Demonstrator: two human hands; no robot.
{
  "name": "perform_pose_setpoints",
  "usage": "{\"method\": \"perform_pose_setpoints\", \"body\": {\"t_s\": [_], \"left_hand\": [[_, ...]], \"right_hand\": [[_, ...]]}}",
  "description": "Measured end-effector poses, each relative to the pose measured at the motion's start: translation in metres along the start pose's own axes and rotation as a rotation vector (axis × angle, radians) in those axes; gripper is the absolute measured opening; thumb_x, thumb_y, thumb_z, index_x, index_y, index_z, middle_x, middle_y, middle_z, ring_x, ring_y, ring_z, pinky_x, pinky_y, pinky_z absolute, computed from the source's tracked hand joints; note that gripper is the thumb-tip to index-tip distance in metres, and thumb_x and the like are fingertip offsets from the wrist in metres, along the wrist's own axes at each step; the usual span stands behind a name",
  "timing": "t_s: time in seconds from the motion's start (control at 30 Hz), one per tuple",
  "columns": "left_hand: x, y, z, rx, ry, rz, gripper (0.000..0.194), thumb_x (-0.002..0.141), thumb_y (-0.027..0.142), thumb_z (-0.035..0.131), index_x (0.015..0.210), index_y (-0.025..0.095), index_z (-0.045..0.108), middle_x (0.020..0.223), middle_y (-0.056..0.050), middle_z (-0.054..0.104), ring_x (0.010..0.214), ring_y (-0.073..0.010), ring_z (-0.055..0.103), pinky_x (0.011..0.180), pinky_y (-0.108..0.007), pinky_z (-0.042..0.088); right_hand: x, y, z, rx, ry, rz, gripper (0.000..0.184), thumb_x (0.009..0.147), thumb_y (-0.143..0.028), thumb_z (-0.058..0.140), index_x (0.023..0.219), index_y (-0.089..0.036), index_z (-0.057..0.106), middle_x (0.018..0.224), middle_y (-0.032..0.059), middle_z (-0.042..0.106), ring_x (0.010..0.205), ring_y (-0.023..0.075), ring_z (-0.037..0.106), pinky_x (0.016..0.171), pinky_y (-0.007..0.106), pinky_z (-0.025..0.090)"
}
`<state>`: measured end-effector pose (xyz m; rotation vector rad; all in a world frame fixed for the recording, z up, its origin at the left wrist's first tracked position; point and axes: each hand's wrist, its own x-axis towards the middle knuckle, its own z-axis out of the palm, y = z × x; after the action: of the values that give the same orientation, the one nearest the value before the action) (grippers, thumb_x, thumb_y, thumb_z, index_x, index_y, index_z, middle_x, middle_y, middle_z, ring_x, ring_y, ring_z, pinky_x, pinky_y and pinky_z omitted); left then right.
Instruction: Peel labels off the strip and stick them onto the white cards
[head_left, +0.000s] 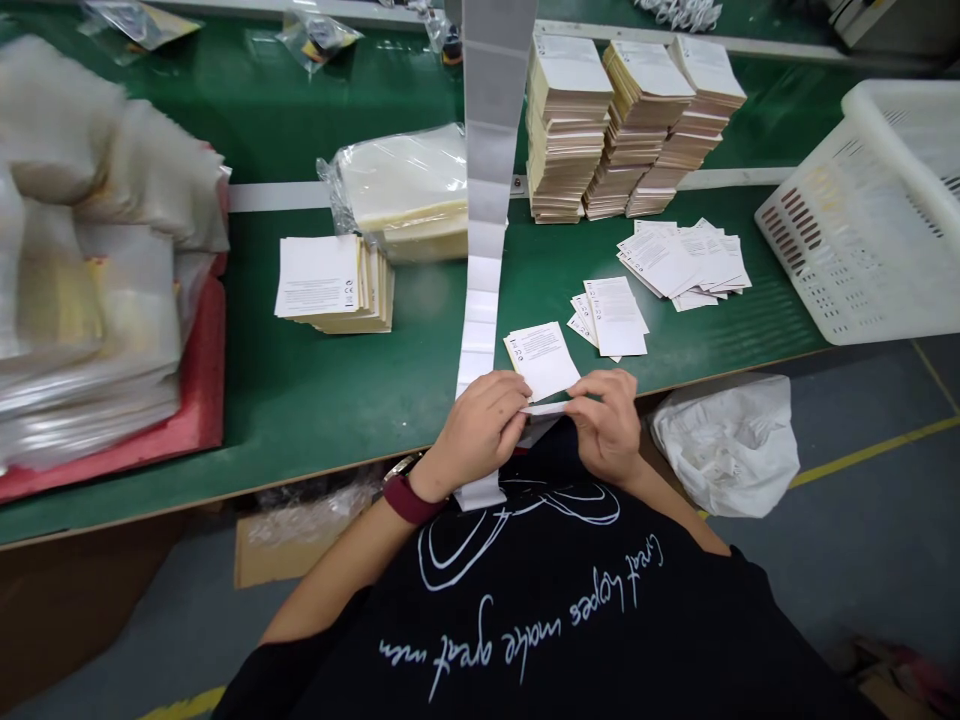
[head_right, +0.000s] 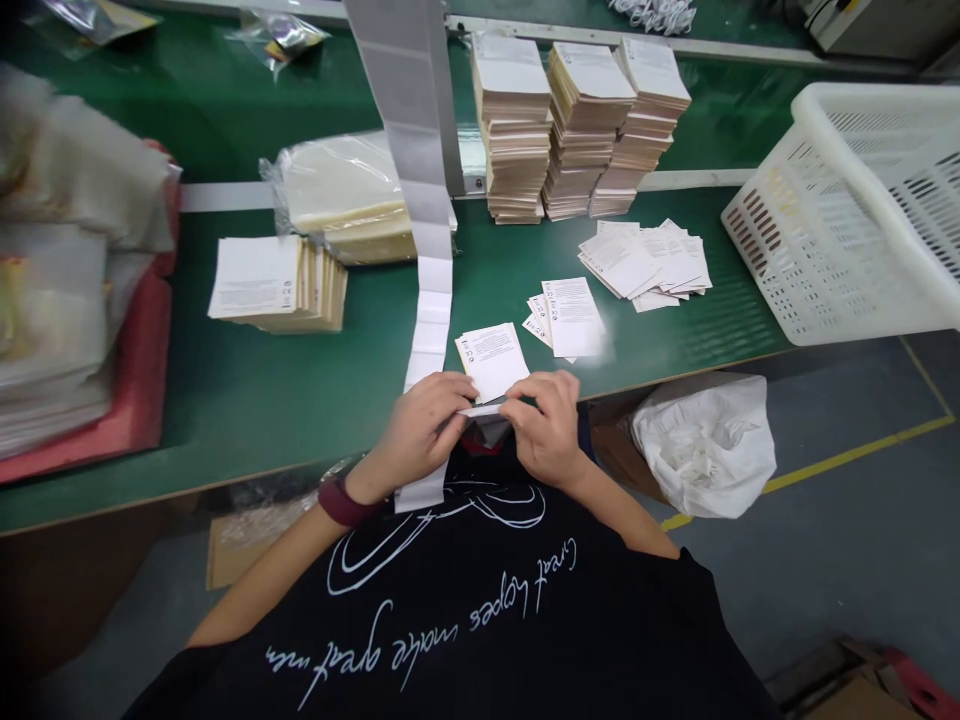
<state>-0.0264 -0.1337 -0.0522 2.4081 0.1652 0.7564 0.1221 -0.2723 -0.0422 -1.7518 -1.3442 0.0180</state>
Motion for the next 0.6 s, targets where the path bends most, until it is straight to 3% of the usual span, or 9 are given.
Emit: {"method": "perform_pose_setpoints", "body": {"t_s": [0.1,0.17,0.37,0.6], "left_hand": [[-0.001,-0.001,0.001,0.019,-0.026,0.009,0.012,0.090,0.011,0.050,0.092,0.015,0.061,0.108,-0.010,0.068,0.112,-0.0231,0.060,0.094,-0.046,0.054],[-0.002,-0.001,0.001,0.048,-0.043,0.015,0.012,0.089,0.009,0.051,0.093,0.014,0.061,0.111,-0.011,0.067,0.116,-0.0245,0.058,0.097,-0.047,0.054],[-0.003,0.000,0.001,0.105,-0.061,0.059,0.018,0.084,0.002,0.050,0.093,0.013,0.061,0.117,-0.013,0.066,0.118,-0.0272,0.058,0.097,-0.050,0.054],[0.000,0.002,0.001,0.101,-0.088,0.033,0.021,0.084,0.003,0.048,0.095,0.013,0.062,0.119,-0.014,0.066,0.118,-0.0267,0.058,0.095,-0.051,0.054]], "right_hand": [[0.011,0.011,-0.006,0.027,0.132,0.105,0.014,0.093,-0.026,0.048,0.085,-0.026,0.060,0.082,0.0019,0.065,0.084,0.0200,0.061,0.084,0.041,0.046],[0.023,0.016,-0.007,0.019,0.135,0.204,0.014,0.093,-0.029,0.048,0.087,-0.025,0.059,0.081,0.0020,0.063,0.082,0.0192,0.059,0.079,0.037,0.047],[0.049,0.024,0.006,-0.047,-0.131,0.215,0.009,0.087,-0.023,0.055,0.082,-0.022,0.062,0.075,-0.0003,0.062,0.073,0.0163,0.056,0.077,0.033,0.044],[0.053,0.025,0.012,-0.086,-0.234,0.234,0.006,0.086,-0.025,0.058,0.082,-0.022,0.061,0.070,-0.0019,0.059,0.068,0.0153,0.053,0.077,0.033,0.041]]}}
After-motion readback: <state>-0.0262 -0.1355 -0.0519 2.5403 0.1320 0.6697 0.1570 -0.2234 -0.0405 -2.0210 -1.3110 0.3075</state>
